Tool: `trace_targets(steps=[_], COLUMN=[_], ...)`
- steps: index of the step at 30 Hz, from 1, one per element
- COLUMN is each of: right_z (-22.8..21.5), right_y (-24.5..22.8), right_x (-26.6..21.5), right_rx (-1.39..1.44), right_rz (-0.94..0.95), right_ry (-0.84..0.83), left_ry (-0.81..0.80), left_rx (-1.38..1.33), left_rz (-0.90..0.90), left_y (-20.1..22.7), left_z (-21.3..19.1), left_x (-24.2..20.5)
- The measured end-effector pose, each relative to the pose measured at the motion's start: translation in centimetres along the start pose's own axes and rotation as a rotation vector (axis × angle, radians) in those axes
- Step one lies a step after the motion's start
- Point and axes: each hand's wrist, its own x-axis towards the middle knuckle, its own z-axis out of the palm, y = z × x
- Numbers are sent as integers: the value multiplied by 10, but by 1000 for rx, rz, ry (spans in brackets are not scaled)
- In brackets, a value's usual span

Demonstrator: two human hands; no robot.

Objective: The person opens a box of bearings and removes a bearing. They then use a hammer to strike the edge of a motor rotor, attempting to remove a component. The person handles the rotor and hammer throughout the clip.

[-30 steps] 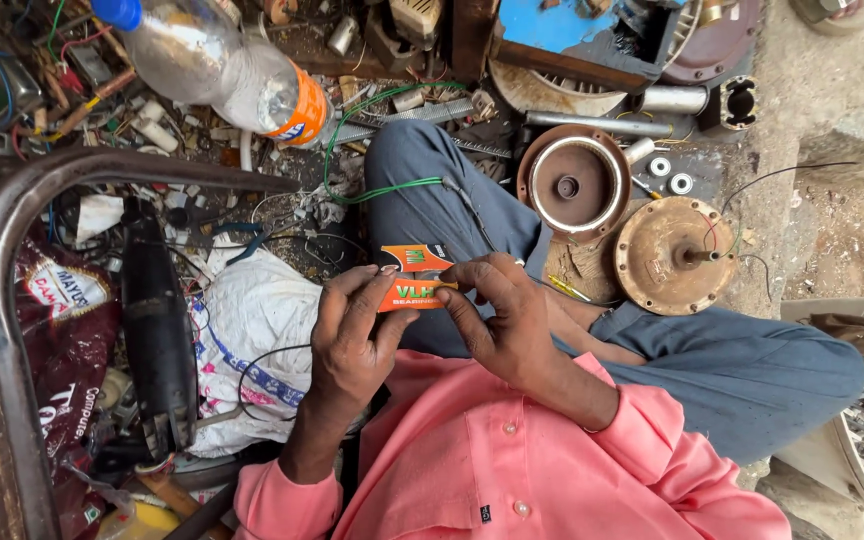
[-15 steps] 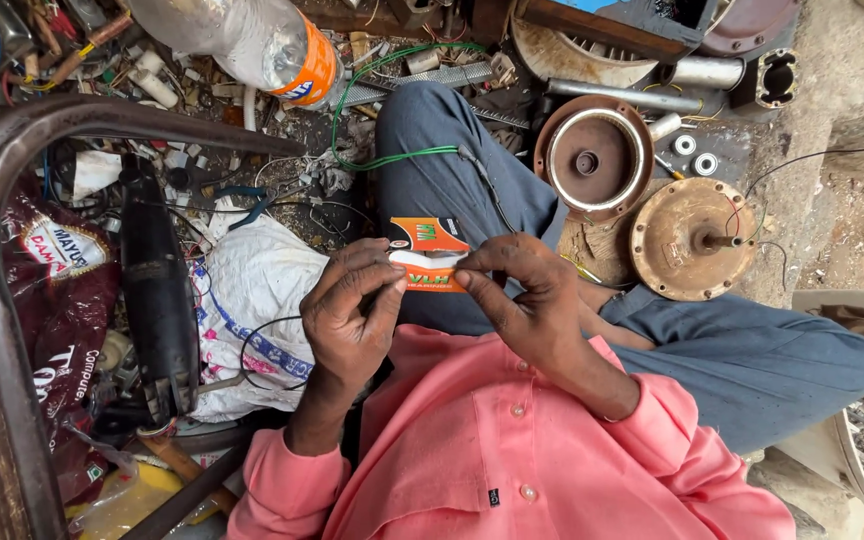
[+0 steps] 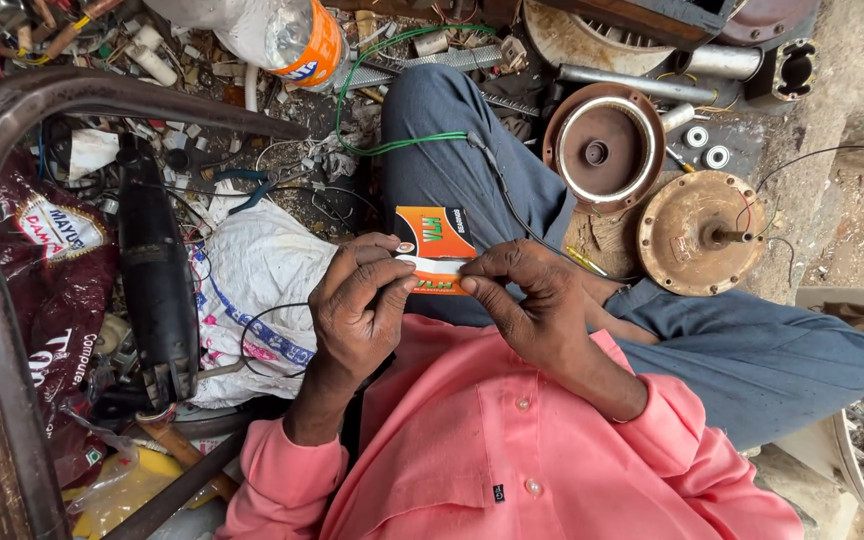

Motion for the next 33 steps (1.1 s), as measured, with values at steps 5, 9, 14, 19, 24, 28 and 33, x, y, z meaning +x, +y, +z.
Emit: trace_targets(steps=[5, 9, 14, 19, 24, 28, 33], right_z=[2, 6, 8, 6, 2, 6, 11], right_y=[5, 6, 0, -6, -9, -5, 5], right_x=[-2, 3, 10, 15, 21, 25, 37], right_rx=[-20, -97, -181, -317, -342, -200, -151], right_rz=[23, 128, -46, -208, -221, -40, -141], right_ry=[1, 34, 28, 62, 91, 95, 81], left_ry=[-1, -16, -27, 39, 78, 73, 28], left_rx=[-17, 83, 129, 134, 107, 37, 169], left_rz=[8, 31, 33, 124, 87, -111, -16], left_y=[-5, -6, -9, -18, -28, -31, -19], left_z=[3, 6, 11, 17, 23, 27, 22], left_x=[-1, -1, -2, -5, -6, -7, 11])
